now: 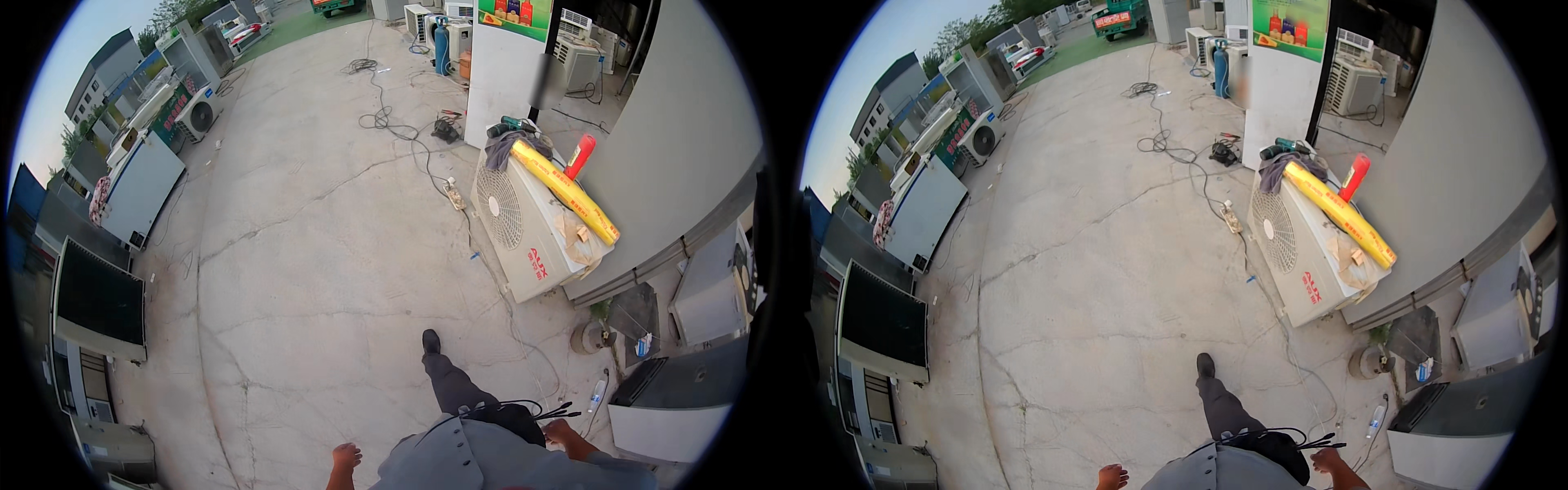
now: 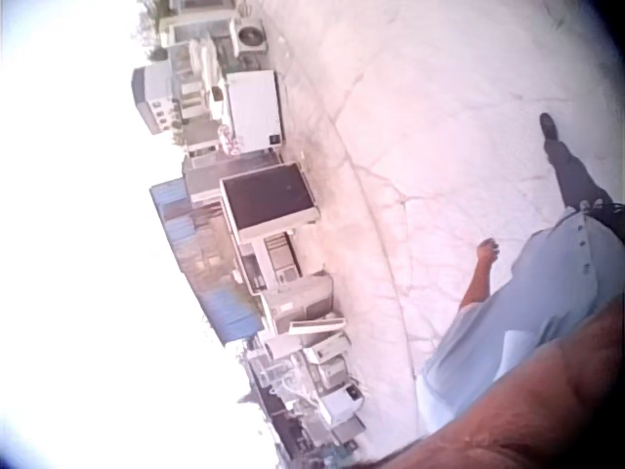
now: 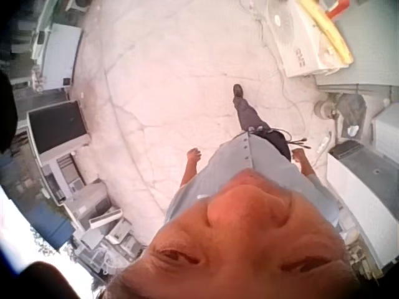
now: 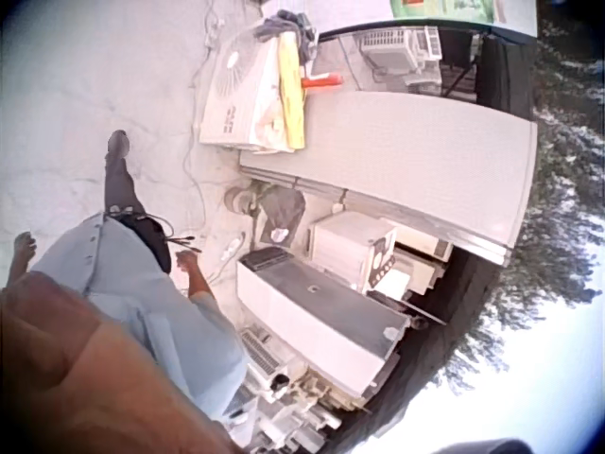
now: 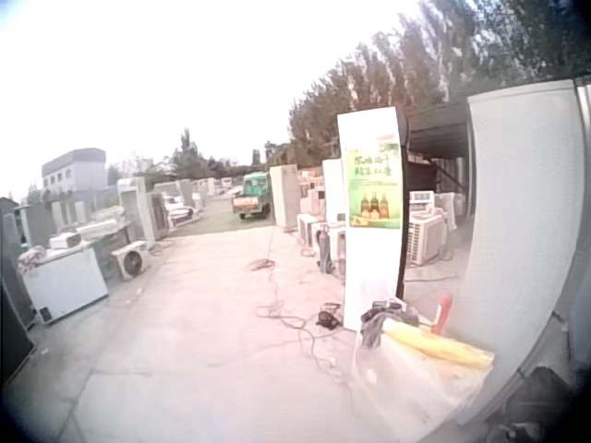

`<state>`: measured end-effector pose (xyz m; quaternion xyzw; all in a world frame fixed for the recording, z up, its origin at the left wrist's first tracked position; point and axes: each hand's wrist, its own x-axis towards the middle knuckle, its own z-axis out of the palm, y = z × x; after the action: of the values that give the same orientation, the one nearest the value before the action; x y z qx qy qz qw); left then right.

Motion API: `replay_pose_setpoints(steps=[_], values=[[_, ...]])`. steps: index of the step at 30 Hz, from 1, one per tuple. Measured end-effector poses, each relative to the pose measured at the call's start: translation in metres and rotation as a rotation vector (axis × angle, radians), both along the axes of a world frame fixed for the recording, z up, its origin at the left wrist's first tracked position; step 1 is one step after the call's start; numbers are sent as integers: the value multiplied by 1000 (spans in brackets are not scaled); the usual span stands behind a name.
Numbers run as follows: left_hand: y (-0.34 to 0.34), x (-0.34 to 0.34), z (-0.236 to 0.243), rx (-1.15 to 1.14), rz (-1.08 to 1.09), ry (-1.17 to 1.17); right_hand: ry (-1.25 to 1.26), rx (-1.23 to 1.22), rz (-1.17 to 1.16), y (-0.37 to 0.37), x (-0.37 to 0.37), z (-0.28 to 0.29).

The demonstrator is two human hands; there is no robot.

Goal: The person connects a power strip to a vacuum pump and attaches a hose to a pressure gauge on an air conditioner unit. They then walk to retrieve a plastic bottle, return to the unit, and pour liquid from the bottle into the air conditioner's internal components.

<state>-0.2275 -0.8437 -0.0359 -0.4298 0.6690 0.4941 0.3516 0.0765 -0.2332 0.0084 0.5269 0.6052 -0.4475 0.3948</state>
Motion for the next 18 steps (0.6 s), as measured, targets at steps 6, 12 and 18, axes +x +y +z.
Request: replay_pose_setpoints(steps=[6,12,18], values=[[41,-63,11,169,41,-189,339,200,954,160,-201,-77],[114,-166,7,-19,254,-123,710,480,322,263,-582,-8],[204,-340,-20,-273,-1322,356,818,487,396,312,-811,47]])
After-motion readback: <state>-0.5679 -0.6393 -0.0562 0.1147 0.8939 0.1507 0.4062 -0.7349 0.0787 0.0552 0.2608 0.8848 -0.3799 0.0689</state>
